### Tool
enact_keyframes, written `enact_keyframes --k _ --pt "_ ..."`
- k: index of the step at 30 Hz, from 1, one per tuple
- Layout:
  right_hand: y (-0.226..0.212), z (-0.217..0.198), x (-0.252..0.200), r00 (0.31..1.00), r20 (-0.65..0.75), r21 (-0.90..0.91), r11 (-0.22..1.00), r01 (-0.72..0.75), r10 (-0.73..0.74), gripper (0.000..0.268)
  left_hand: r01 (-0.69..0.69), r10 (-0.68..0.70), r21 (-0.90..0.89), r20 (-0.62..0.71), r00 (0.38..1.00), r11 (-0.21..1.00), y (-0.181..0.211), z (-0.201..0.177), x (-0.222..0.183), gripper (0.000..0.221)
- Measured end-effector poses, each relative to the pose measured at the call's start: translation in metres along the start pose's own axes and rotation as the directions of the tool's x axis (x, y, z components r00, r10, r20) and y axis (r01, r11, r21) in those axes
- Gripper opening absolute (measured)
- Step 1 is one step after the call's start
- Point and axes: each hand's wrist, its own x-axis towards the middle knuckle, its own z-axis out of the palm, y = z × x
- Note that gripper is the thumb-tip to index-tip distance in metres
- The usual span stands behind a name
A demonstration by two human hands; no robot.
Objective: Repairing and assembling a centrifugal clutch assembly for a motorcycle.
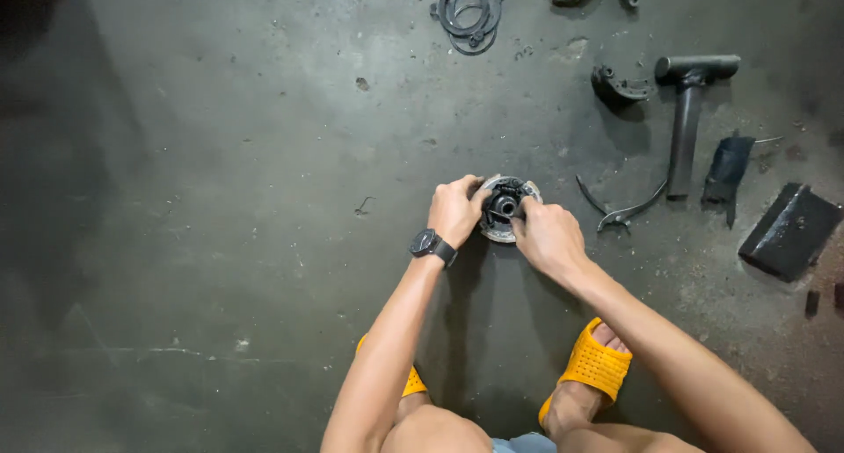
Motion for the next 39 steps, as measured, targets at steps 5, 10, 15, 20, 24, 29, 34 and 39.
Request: enact_keyframes --k 5,10,15,20,24,29,34,39 --pt "0.026 0.034 -0.010 0.988 -0.076 0.360 0.927 -0.102 0.138 0.024 0.045 -0.046 -0.020 -0.092 0.995 0.999 -0.011 0.015 0.000 0.027" --pt "0.036 0.073 -0.033 0.960 -0.052 0.718 0.678 -0.155 0.274 0.027 0.029 -0.048 -0.117 -0.160 0.986 0.993 -0.020 0.018 0.000 0.030" --pt "0.019 0.017 -0.013 0.998 -0.047 0.078 0.995 0.056 -0.052 0.021 0.027 -0.038 -0.146 -0.075 0.996 0.989 -0.032 0.022 -0.009 0.036" --pt "0.003 -0.013 -0.006 0.960 -0.032 -0.113 0.955 0.273 -0.278 0.021 -0.174 0.174 -0.003 0.069 0.982 0.985 -0.017 0.007 -0.026 0.073" --pt "0.008 0.001 -0.007 0.994 -0.017 0.045 0.993 0.105 -0.104 0.021 -0.123 0.113 0.161 0.070 0.991 0.979 0.000 0.007 -0.033 0.083" --pt "0.019 0.026 -0.005 0.994 -0.026 0.305 0.948 -0.094 0.107 0.022 -0.073 0.070 0.060 0.049 0.996 0.995 -0.002 0.013 -0.030 0.074" --pt "0.011 0.015 -0.006 0.992 0.014 0.326 0.937 -0.123 0.125 0.024 -0.034 0.036 -0.040 0.053 0.998 0.999 0.007 0.006 -0.028 0.071" --pt "0.016 0.025 -0.007 0.991 -0.048 0.248 0.963 -0.108 0.124 0.022 -0.078 0.079 -0.057 0.016 0.997 0.995 0.008 0.005 -0.029 0.069"
